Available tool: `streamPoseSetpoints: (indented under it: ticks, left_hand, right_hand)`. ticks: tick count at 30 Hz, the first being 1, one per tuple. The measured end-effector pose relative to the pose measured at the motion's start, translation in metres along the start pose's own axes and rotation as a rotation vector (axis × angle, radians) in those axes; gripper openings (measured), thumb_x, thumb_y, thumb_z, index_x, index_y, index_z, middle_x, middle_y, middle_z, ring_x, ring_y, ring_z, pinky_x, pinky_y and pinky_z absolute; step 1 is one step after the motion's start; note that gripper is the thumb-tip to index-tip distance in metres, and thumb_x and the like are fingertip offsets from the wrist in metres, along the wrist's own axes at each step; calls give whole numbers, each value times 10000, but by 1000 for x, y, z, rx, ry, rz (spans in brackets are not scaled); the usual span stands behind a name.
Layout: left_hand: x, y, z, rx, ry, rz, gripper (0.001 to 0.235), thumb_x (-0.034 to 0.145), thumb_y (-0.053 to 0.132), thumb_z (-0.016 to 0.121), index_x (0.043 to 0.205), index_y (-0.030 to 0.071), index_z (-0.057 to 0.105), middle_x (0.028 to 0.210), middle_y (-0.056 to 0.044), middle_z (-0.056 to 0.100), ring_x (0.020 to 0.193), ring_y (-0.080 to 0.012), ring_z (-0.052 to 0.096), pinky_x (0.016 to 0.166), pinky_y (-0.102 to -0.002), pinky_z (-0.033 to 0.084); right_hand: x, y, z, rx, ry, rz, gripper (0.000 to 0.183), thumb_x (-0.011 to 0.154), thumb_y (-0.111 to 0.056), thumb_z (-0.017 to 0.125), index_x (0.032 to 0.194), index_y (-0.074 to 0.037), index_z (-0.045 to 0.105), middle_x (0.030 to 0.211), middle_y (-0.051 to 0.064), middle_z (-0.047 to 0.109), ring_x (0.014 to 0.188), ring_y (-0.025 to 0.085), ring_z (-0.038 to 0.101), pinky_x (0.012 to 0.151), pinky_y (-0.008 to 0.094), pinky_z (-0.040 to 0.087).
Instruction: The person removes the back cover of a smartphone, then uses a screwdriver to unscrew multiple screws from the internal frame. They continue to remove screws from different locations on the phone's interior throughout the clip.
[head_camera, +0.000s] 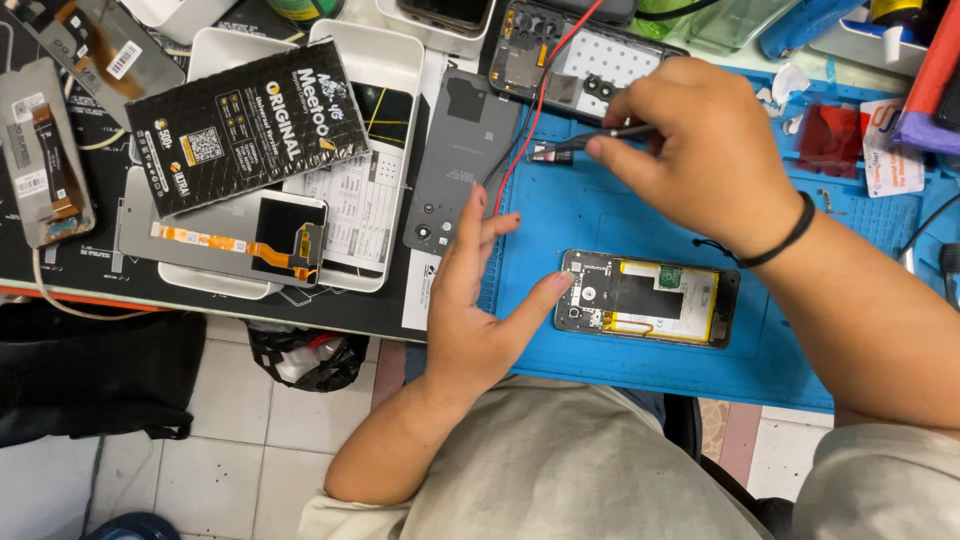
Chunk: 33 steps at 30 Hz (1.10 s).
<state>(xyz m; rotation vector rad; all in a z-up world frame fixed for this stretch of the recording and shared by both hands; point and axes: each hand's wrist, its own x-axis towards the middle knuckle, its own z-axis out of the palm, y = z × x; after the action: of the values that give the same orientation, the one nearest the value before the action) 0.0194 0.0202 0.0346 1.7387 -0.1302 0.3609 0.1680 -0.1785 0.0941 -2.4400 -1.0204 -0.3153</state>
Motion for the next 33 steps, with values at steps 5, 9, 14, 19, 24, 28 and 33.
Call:
streamPoseSetpoints:
  ticks: [5,9,14,19,24,28,33]
  left_hand:
    - [-6,-5,5,-138,8,-122,778,951,0,775,1597,-46,343,1197,-175,699,1143,-229,711,976,-332,622]
    - [-4,-7,14,-248,-30,-156,819,962,-18,753,1622,-36,268,1211,-191,690,1162,-231,699,955,-329,619]
    - [6,-3,30,-324,-135,-142,919,957,-15,748,1648,3,142,1366,-227,637,1226,-227,684,971,-328,613]
    - [18,5,44,-319,-277,-257,915,978,21,716,1672,42,120,1109,-169,761,1002,-197,752,929,-300,598]
    - [36,6,49,43,-412,-136,852,1010,40,709,1673,122,181,970,-86,800,879,-178,801,836,-296,639]
    - [61,4,56,285,-502,-69,933,930,16,717,1661,178,159,885,-69,785,790,-238,763,751,-354,590]
    - [82,8,61,459,-559,-95,1013,820,45,797,1631,230,219,810,-73,766,742,-258,748,710,-385,573]
  right_hand:
    - [-33,1,-25,211,-63,221,233,880,-178,873,997,-33,733,882,83,679,751,164,654,688,299,498]
    - [-74,2,-36,443,-83,526,219,862,-162,835,1005,-33,730,917,35,703,794,87,632,710,247,499]
    - [-113,5,-34,607,-61,769,187,871,-148,805,995,-28,733,905,14,710,817,72,624,722,234,493]
    - [-128,11,-35,631,-33,722,200,863,-160,811,995,-30,737,915,3,695,841,67,620,736,230,495]
    - [-140,19,-40,484,-4,849,191,877,-180,827,983,-41,751,884,25,708,746,91,611,626,255,471]
    - [-145,23,-39,409,79,653,199,912,-173,831,990,-22,729,946,50,718,870,96,684,740,237,518]
    - [-150,28,-34,345,116,572,199,911,-151,853,995,-16,733,900,71,694,803,127,675,702,256,516]
